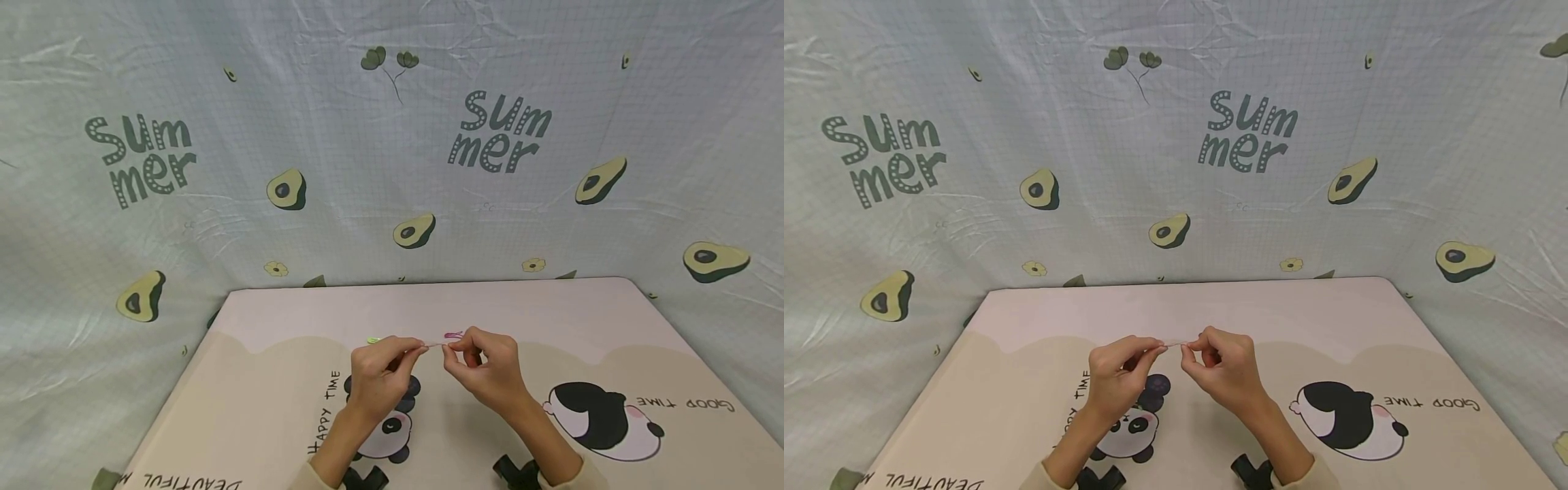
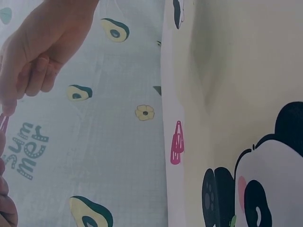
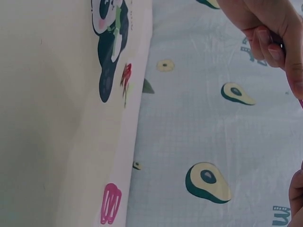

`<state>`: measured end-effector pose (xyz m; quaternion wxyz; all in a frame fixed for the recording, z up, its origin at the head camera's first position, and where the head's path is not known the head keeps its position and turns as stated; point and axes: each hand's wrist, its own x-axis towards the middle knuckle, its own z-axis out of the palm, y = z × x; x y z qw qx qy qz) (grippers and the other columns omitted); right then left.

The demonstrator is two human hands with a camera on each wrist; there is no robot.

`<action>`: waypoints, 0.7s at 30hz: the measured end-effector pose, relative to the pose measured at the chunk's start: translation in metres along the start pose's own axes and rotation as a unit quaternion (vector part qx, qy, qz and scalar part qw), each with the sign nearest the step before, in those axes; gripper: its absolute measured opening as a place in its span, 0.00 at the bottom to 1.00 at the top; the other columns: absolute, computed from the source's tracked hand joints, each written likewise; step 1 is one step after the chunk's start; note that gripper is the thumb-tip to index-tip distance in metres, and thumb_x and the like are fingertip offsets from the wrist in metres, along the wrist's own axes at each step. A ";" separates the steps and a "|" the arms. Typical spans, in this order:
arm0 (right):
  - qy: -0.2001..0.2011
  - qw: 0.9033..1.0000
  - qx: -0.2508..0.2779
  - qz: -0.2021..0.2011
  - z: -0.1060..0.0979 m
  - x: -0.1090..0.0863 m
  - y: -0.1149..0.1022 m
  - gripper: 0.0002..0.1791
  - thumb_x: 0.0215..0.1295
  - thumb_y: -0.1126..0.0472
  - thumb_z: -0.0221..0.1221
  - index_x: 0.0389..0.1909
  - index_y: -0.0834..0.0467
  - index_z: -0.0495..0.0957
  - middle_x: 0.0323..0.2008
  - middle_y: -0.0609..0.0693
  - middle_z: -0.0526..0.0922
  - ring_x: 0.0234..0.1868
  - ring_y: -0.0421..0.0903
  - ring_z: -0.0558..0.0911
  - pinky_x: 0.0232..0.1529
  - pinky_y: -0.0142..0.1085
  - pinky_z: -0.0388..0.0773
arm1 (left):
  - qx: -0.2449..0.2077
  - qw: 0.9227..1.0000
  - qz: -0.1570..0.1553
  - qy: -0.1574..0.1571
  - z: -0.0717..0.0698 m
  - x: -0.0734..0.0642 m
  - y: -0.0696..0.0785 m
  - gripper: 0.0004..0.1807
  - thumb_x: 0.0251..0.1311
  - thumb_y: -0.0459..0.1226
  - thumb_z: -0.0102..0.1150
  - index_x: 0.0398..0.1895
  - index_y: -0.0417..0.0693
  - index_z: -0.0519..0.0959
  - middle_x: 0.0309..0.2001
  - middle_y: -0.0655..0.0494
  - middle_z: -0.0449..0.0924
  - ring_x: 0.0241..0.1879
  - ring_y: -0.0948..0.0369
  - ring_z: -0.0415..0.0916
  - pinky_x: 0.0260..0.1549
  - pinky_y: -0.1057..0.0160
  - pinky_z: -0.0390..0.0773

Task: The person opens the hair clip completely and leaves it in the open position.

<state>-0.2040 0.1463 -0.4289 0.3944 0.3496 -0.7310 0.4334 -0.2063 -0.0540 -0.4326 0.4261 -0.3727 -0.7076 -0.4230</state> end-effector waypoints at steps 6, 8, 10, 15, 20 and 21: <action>-0.002 1.000 0.002 -0.001 0.000 0.001 0.001 0.15 0.42 0.77 0.70 0.23 0.56 0.78 0.12 0.44 0.68 0.16 0.32 0.63 0.19 0.20 0.61 | 0.003 1.000 -0.003 -0.003 -0.001 0.000 -0.001 0.07 0.52 0.26 0.73 0.32 0.44 0.87 0.22 0.56 0.85 0.15 0.68 0.68 0.19 0.82 0.67; -0.002 1.000 0.002 -0.002 0.000 0.001 0.001 0.15 0.42 0.78 0.70 0.23 0.56 0.78 0.12 0.44 0.68 0.16 0.32 0.63 0.19 0.20 0.61 | 0.003 1.000 -0.003 -0.003 -0.001 0.000 -0.001 0.06 0.53 0.26 0.73 0.32 0.44 0.87 0.22 0.56 0.84 0.15 0.69 0.68 0.19 0.82 0.66; -0.001 1.000 0.001 -0.002 0.000 0.001 0.001 0.16 0.41 0.78 0.70 0.23 0.56 0.78 0.12 0.44 0.68 0.16 0.32 0.63 0.19 0.20 0.62 | 0.002 1.000 -0.002 -0.004 -0.001 0.000 -0.002 0.06 0.54 0.26 0.73 0.32 0.44 0.87 0.21 0.56 0.84 0.15 0.69 0.67 0.19 0.82 0.66; -0.006 1.000 0.000 0.001 0.002 -0.001 0.001 0.16 0.41 0.77 0.70 0.22 0.55 0.77 0.12 0.44 0.68 0.16 0.31 0.62 0.18 0.20 0.61 | 0.006 1.000 -0.006 -0.002 -0.001 0.000 -0.002 0.06 0.54 0.26 0.73 0.33 0.45 0.87 0.21 0.56 0.84 0.15 0.69 0.67 0.19 0.82 0.66; -0.001 1.000 0.003 -0.006 0.003 -0.001 0.001 0.17 0.41 0.78 0.69 0.21 0.54 0.76 0.11 0.44 0.67 0.16 0.31 0.62 0.18 0.21 0.61 | 0.009 1.000 -0.006 -0.003 -0.002 0.001 -0.002 0.06 0.54 0.26 0.73 0.33 0.45 0.88 0.22 0.56 0.84 0.15 0.69 0.67 0.19 0.82 0.66; 0.000 1.000 0.003 -0.006 0.003 -0.001 0.001 0.17 0.41 0.78 0.69 0.21 0.54 0.76 0.11 0.44 0.67 0.16 0.31 0.62 0.18 0.21 0.60 | 0.008 1.000 -0.006 -0.003 -0.002 0.000 -0.002 0.06 0.54 0.26 0.73 0.33 0.45 0.88 0.22 0.56 0.84 0.15 0.69 0.67 0.19 0.82 0.66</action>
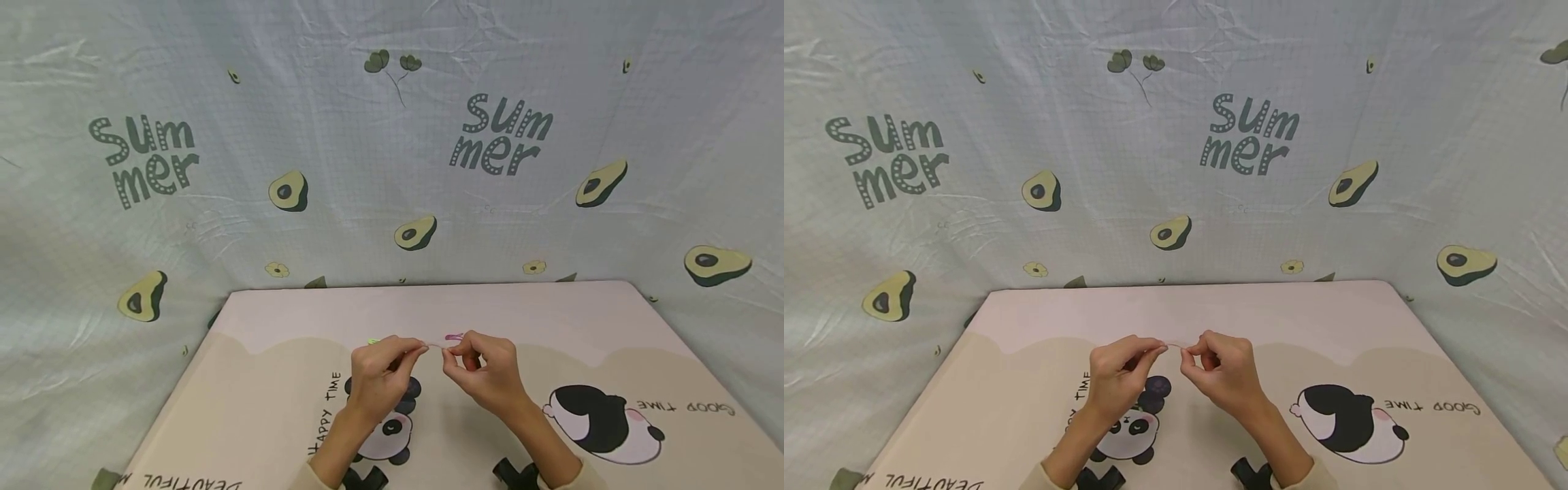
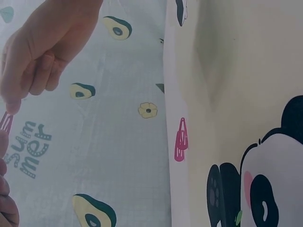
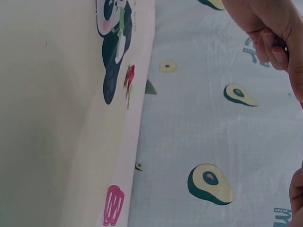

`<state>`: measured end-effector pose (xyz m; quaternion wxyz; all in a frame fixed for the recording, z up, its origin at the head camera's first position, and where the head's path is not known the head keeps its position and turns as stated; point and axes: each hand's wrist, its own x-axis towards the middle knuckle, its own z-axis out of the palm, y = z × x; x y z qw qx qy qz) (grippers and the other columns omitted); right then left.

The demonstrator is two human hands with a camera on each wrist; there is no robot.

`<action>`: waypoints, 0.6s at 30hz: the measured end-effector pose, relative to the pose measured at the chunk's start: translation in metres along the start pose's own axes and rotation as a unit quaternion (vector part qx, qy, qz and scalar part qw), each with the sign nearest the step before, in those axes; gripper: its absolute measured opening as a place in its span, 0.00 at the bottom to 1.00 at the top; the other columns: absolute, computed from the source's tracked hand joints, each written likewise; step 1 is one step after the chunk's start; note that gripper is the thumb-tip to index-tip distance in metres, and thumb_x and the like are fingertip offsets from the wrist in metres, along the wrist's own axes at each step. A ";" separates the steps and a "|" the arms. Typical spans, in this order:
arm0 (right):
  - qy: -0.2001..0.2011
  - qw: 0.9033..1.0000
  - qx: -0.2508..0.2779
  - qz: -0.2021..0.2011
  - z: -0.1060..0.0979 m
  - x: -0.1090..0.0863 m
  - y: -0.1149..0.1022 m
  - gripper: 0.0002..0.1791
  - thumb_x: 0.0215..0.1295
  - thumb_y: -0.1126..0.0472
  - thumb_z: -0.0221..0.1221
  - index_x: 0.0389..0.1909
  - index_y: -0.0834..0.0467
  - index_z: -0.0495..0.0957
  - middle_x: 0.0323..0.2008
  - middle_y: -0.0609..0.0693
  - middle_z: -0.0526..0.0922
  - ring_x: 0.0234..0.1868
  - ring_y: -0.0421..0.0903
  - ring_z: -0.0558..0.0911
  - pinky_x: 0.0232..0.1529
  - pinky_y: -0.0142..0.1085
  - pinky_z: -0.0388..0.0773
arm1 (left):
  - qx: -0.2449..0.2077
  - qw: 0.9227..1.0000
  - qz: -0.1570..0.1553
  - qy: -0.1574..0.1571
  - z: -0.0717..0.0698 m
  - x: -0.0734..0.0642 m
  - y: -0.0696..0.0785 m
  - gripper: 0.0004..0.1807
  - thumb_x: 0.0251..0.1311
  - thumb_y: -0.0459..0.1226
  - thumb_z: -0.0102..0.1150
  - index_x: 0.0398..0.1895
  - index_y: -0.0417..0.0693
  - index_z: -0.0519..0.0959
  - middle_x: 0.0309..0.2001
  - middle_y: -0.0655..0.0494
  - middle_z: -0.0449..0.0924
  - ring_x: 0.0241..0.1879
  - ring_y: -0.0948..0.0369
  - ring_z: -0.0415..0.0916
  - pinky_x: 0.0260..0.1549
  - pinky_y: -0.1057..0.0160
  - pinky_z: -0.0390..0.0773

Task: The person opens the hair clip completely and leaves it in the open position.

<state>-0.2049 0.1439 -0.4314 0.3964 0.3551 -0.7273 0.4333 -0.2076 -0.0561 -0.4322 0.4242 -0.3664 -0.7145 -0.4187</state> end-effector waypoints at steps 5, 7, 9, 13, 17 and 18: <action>0.001 1.000 0.001 0.005 0.000 -0.002 0.000 0.16 0.41 0.78 0.69 0.21 0.55 0.77 0.11 0.43 0.67 0.16 0.31 0.62 0.19 0.19 0.60 | 0.001 1.000 0.001 0.000 0.001 -0.001 0.000 0.07 0.53 0.26 0.73 0.33 0.45 0.88 0.22 0.56 0.85 0.15 0.69 0.68 0.19 0.82 0.67; 0.001 1.000 0.001 0.005 0.000 -0.002 0.000 0.16 0.41 0.78 0.69 0.21 0.55 0.77 0.11 0.44 0.67 0.16 0.31 0.62 0.19 0.19 0.60 | 0.000 1.000 0.002 0.002 0.001 -0.001 -0.001 0.07 0.53 0.26 0.73 0.33 0.45 0.88 0.22 0.56 0.85 0.15 0.69 0.68 0.19 0.82 0.67; 0.001 1.000 0.000 0.004 0.000 -0.001 0.001 0.16 0.41 0.78 0.70 0.21 0.55 0.77 0.11 0.44 0.67 0.16 0.31 0.62 0.19 0.19 0.60 | -0.001 1.000 0.002 0.003 0.001 -0.001 -0.001 0.07 0.54 0.26 0.73 0.33 0.45 0.88 0.22 0.56 0.85 0.15 0.69 0.68 0.19 0.82 0.68; -0.001 1.000 0.000 0.004 0.000 0.000 0.001 0.16 0.42 0.78 0.69 0.22 0.55 0.77 0.11 0.44 0.67 0.16 0.31 0.62 0.18 0.21 0.61 | -0.004 1.000 0.001 0.005 0.001 -0.001 -0.001 0.06 0.54 0.26 0.73 0.33 0.45 0.88 0.22 0.56 0.85 0.15 0.69 0.67 0.19 0.82 0.67; -0.005 1.000 -0.002 0.007 -0.001 0.000 0.002 0.16 0.42 0.78 0.69 0.22 0.55 0.77 0.12 0.44 0.68 0.17 0.30 0.62 0.17 0.23 0.61 | -0.003 1.000 -0.005 0.003 0.001 -0.001 -0.001 0.06 0.55 0.27 0.72 0.33 0.45 0.88 0.23 0.57 0.85 0.15 0.69 0.67 0.19 0.82 0.67; -0.006 1.000 -0.003 0.007 -0.001 0.000 0.002 0.16 0.42 0.78 0.69 0.22 0.55 0.77 0.12 0.44 0.67 0.17 0.30 0.62 0.17 0.23 0.61 | -0.002 1.000 -0.006 0.002 0.001 -0.001 -0.001 0.06 0.55 0.27 0.72 0.34 0.45 0.88 0.23 0.57 0.86 0.15 0.69 0.67 0.19 0.82 0.67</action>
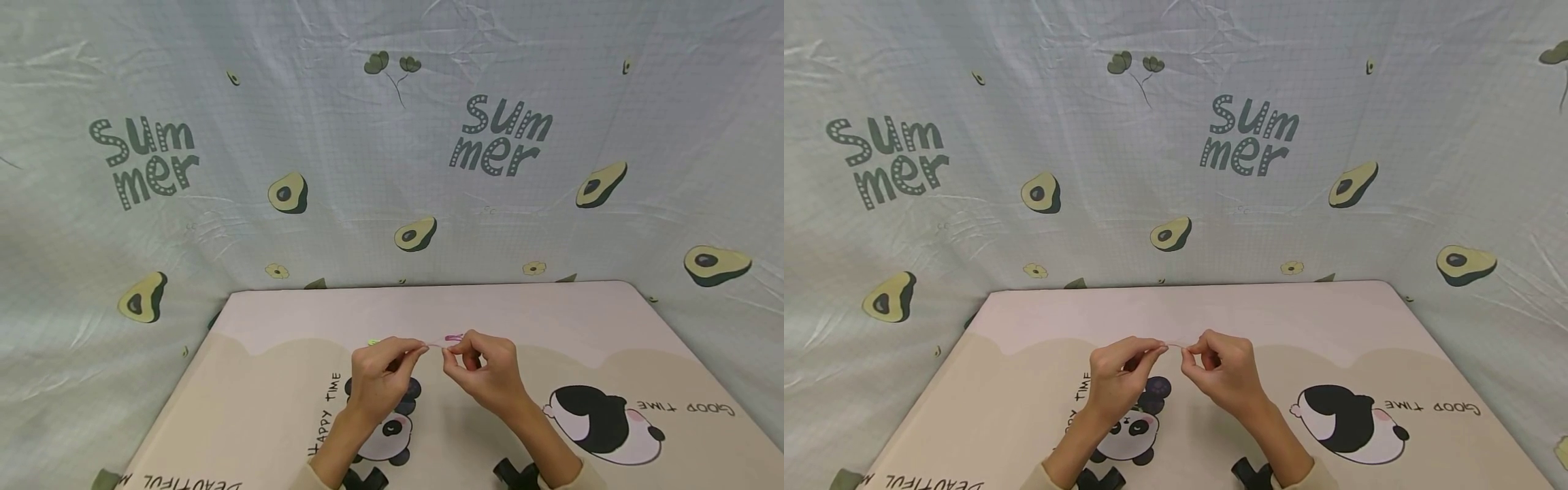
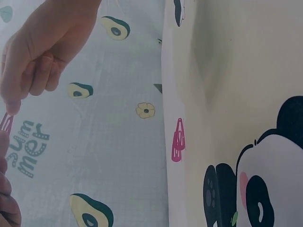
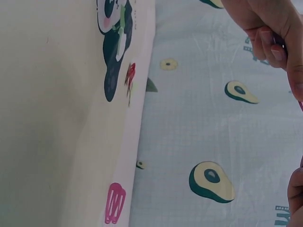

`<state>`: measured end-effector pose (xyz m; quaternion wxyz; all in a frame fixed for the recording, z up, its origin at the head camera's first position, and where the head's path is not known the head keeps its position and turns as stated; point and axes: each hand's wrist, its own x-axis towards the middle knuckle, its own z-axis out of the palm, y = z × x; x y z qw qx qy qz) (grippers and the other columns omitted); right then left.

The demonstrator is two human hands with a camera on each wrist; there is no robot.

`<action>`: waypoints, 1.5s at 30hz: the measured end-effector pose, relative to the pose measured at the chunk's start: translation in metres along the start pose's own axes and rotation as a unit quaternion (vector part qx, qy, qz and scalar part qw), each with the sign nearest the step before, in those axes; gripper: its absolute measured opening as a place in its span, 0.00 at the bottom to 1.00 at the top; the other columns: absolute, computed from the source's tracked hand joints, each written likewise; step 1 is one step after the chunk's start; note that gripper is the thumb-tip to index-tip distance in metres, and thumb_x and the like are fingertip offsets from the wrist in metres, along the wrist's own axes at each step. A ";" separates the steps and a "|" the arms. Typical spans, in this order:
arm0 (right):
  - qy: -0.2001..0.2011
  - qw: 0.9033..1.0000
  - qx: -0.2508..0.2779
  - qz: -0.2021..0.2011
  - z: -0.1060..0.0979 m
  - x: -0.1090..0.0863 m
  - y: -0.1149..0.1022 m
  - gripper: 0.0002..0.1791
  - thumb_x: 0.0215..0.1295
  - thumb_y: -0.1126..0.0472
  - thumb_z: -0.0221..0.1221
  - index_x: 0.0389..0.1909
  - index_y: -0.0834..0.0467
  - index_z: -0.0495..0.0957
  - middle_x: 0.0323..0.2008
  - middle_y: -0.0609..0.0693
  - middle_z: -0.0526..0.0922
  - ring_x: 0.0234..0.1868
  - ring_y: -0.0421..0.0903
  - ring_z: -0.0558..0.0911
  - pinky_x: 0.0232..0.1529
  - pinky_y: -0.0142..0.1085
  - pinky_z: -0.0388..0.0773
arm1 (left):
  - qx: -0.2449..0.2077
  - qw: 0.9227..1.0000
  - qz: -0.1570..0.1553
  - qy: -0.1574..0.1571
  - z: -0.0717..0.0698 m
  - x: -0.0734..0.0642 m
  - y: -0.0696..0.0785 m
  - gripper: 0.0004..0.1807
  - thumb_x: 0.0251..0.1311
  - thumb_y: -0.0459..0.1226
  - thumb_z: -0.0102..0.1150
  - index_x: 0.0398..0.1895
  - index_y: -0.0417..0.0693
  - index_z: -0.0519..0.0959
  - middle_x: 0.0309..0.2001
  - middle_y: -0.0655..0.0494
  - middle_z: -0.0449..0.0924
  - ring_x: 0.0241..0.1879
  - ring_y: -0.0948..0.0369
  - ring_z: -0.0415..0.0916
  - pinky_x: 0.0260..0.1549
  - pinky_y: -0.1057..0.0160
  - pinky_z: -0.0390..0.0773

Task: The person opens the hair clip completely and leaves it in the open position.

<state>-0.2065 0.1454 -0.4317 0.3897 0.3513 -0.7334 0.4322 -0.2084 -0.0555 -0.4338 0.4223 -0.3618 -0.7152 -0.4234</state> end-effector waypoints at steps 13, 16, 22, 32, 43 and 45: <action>-0.013 1.000 -0.009 0.021 -0.004 0.001 -0.001 0.14 0.44 0.78 0.72 0.25 0.57 0.81 0.13 0.44 0.68 0.18 0.31 0.63 0.20 0.21 0.63 | 0.001 1.000 -0.007 -0.001 0.001 0.000 -0.001 0.05 0.58 0.28 0.72 0.35 0.46 0.88 0.16 0.60 0.77 0.13 0.71 0.62 0.17 0.83 0.63; -0.023 0.999 -0.014 0.031 -0.007 0.002 -0.001 0.12 0.47 0.76 0.73 0.28 0.58 0.84 0.13 0.43 0.69 0.18 0.30 0.62 0.20 0.20 0.63 | 0.003 1.000 -0.014 -0.003 0.002 0.000 0.000 0.06 0.57 0.28 0.72 0.35 0.47 0.88 0.14 0.61 0.74 0.13 0.72 0.61 0.17 0.82 0.62; -0.036 0.999 -0.013 0.039 -0.009 0.003 -0.001 0.13 0.47 0.77 0.73 0.32 0.60 0.85 0.13 0.42 0.70 0.18 0.30 0.63 0.20 0.21 0.64 | 0.012 1.000 -0.026 -0.003 0.005 0.000 0.002 0.08 0.54 0.27 0.73 0.34 0.47 0.88 0.12 0.62 0.72 0.13 0.72 0.61 0.17 0.83 0.61; -0.033 0.998 -0.028 0.048 -0.015 0.004 -0.001 0.15 0.47 0.77 0.74 0.32 0.57 0.85 0.14 0.41 0.70 0.19 0.30 0.64 0.20 0.21 0.65 | 0.027 0.999 -0.024 -0.016 0.008 0.002 0.002 0.07 0.55 0.28 0.72 0.35 0.48 0.88 0.12 0.62 0.72 0.13 0.72 0.62 0.17 0.83 0.61; -0.036 0.998 -0.033 0.042 -0.022 0.010 0.007 0.16 0.45 0.77 0.75 0.33 0.57 0.85 0.14 0.42 0.70 0.19 0.31 0.65 0.20 0.21 0.65 | 0.026 0.998 -0.042 -0.028 0.012 0.008 0.000 0.05 0.57 0.29 0.71 0.35 0.46 0.89 0.12 0.61 0.72 0.13 0.72 0.62 0.17 0.82 0.62; -0.041 0.998 -0.034 0.043 -0.023 0.012 0.009 0.16 0.46 0.77 0.75 0.33 0.57 0.85 0.14 0.42 0.71 0.19 0.31 0.65 0.20 0.21 0.65 | 0.028 0.998 -0.046 -0.036 0.012 0.009 -0.002 0.04 0.58 0.30 0.71 0.35 0.46 0.89 0.12 0.60 0.72 0.13 0.71 0.62 0.17 0.82 0.62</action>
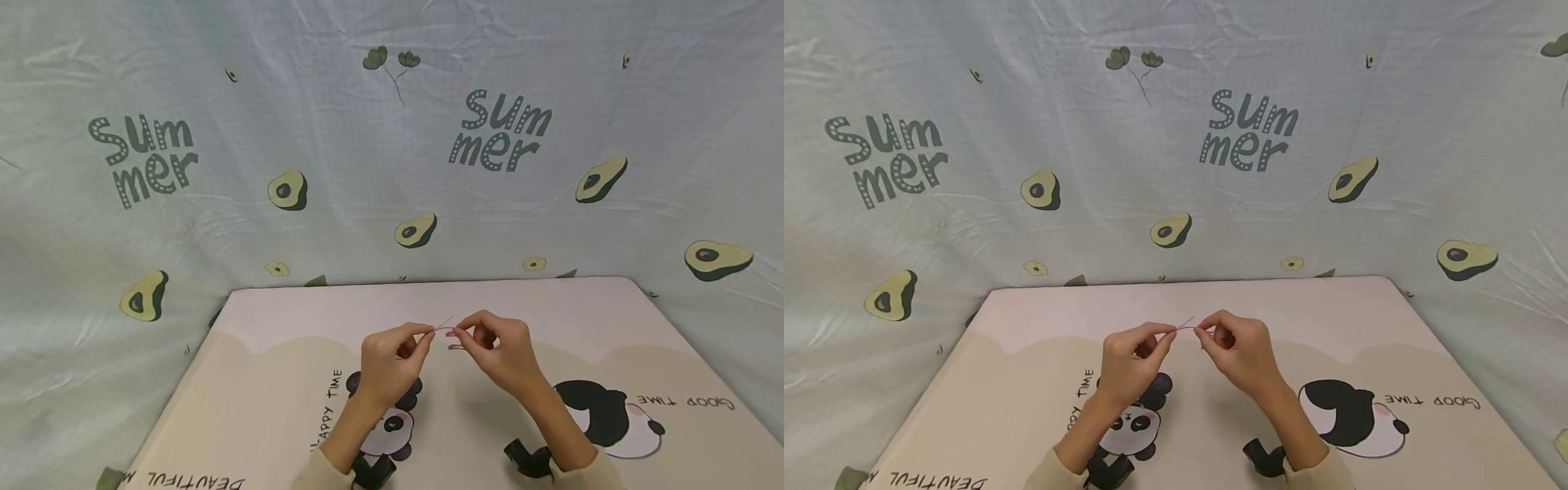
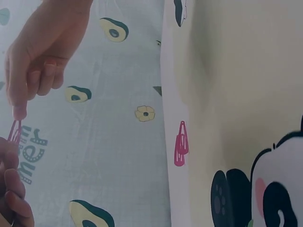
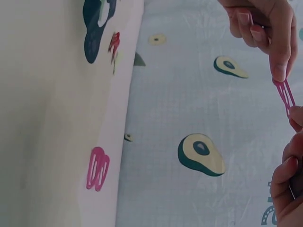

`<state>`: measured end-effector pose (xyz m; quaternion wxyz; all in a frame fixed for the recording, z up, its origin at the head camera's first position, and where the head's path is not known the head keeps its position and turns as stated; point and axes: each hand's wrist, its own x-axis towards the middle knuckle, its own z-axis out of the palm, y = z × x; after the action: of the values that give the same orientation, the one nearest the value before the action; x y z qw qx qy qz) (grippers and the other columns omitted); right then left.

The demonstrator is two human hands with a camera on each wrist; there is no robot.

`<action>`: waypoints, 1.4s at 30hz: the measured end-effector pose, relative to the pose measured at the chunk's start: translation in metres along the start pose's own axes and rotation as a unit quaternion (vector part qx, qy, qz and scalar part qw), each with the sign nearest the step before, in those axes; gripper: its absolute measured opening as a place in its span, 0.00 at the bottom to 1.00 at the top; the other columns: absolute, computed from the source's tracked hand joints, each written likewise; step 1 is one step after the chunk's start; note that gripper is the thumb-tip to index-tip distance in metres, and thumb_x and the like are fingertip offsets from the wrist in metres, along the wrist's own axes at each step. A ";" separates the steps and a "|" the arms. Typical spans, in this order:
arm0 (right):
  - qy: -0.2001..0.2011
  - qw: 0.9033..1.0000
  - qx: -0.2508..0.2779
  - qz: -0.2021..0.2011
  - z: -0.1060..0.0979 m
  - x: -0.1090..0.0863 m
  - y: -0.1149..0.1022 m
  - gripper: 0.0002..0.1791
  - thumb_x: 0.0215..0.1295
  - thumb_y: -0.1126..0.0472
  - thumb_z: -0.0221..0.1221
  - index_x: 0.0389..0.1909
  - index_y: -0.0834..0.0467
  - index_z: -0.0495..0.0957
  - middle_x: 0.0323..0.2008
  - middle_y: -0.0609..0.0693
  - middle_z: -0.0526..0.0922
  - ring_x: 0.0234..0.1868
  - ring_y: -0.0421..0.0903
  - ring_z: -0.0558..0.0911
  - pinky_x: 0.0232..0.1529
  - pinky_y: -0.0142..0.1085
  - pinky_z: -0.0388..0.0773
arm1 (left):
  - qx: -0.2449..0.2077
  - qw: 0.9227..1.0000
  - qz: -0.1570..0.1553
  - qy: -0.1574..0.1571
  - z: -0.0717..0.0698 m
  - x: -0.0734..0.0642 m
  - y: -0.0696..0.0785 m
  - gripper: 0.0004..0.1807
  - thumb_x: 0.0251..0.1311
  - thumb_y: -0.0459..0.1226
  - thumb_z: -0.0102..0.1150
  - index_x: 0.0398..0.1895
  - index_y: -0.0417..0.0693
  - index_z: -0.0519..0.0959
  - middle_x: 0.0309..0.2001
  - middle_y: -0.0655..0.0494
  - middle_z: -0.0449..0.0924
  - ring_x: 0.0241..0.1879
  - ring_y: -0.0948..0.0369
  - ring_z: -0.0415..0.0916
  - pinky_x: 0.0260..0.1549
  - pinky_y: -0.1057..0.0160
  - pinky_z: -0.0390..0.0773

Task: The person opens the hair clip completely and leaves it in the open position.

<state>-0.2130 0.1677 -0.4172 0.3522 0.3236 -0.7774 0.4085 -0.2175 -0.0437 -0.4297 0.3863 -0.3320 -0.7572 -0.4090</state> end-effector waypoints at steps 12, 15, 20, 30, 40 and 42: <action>-0.059 0.995 -0.054 0.061 -0.011 -0.003 0.016 0.09 0.55 0.72 0.71 0.33 0.57 0.86 0.16 0.38 0.69 0.19 0.29 0.64 0.19 0.25 0.65 | -0.024 0.995 -0.072 -0.062 0.016 0.010 -0.013 0.02 0.61 0.35 0.71 0.36 0.47 0.90 0.12 0.59 0.71 0.16 0.73 0.60 0.18 0.78 0.59; -0.068 0.992 -0.074 0.073 -0.013 -0.005 0.020 0.09 0.55 0.72 0.71 0.32 0.56 0.85 0.16 0.37 0.69 0.19 0.29 0.64 0.19 0.27 0.65 | -0.023 0.991 -0.103 -0.087 0.023 0.010 -0.016 0.03 0.61 0.36 0.72 0.37 0.48 0.91 0.13 0.59 0.72 0.17 0.73 0.61 0.18 0.77 0.60; -0.090 0.985 -0.109 0.100 -0.015 -0.011 0.029 0.09 0.56 0.70 0.71 0.29 0.53 0.84 0.15 0.36 0.69 0.19 0.29 0.64 0.20 0.28 0.64 | -0.003 0.979 -0.147 -0.145 0.034 0.010 -0.020 0.04 0.62 0.37 0.71 0.38 0.49 0.91 0.14 0.59 0.73 0.17 0.71 0.60 0.17 0.74 0.58; -0.228 0.935 -0.147 0.228 -0.009 -0.022 0.042 0.03 0.60 0.63 0.69 0.29 0.52 0.84 0.17 0.39 0.73 0.19 0.35 0.68 0.21 0.30 0.64 | 0.069 0.936 -0.211 -0.274 0.050 0.005 -0.031 0.05 0.61 0.42 0.72 0.37 0.54 0.92 0.18 0.62 0.79 0.20 0.70 0.64 0.17 0.72 0.60; -0.298 0.895 -0.127 0.308 -0.001 -0.023 0.054 0.04 0.60 0.63 0.67 0.27 0.55 0.83 0.17 0.44 0.75 0.17 0.40 0.73 0.20 0.34 0.67 | 0.058 0.905 -0.252 -0.337 0.063 0.001 -0.041 0.05 0.62 0.42 0.70 0.36 0.53 0.91 0.17 0.64 0.78 0.18 0.69 0.67 0.17 0.71 0.61; -0.301 0.890 -0.130 0.318 0.001 -0.023 0.057 0.04 0.59 0.64 0.67 0.26 0.55 0.83 0.16 0.44 0.75 0.17 0.40 0.73 0.20 0.34 0.67 | 0.063 0.901 -0.255 -0.345 0.065 0.000 -0.042 0.05 0.62 0.41 0.70 0.35 0.53 0.91 0.18 0.64 0.78 0.19 0.69 0.67 0.17 0.71 0.62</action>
<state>-0.2455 0.1980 -0.4595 -0.0086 0.1178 -0.9535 0.2773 -0.2723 -0.0051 -0.4686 0.0031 -0.2225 -0.9261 -0.3046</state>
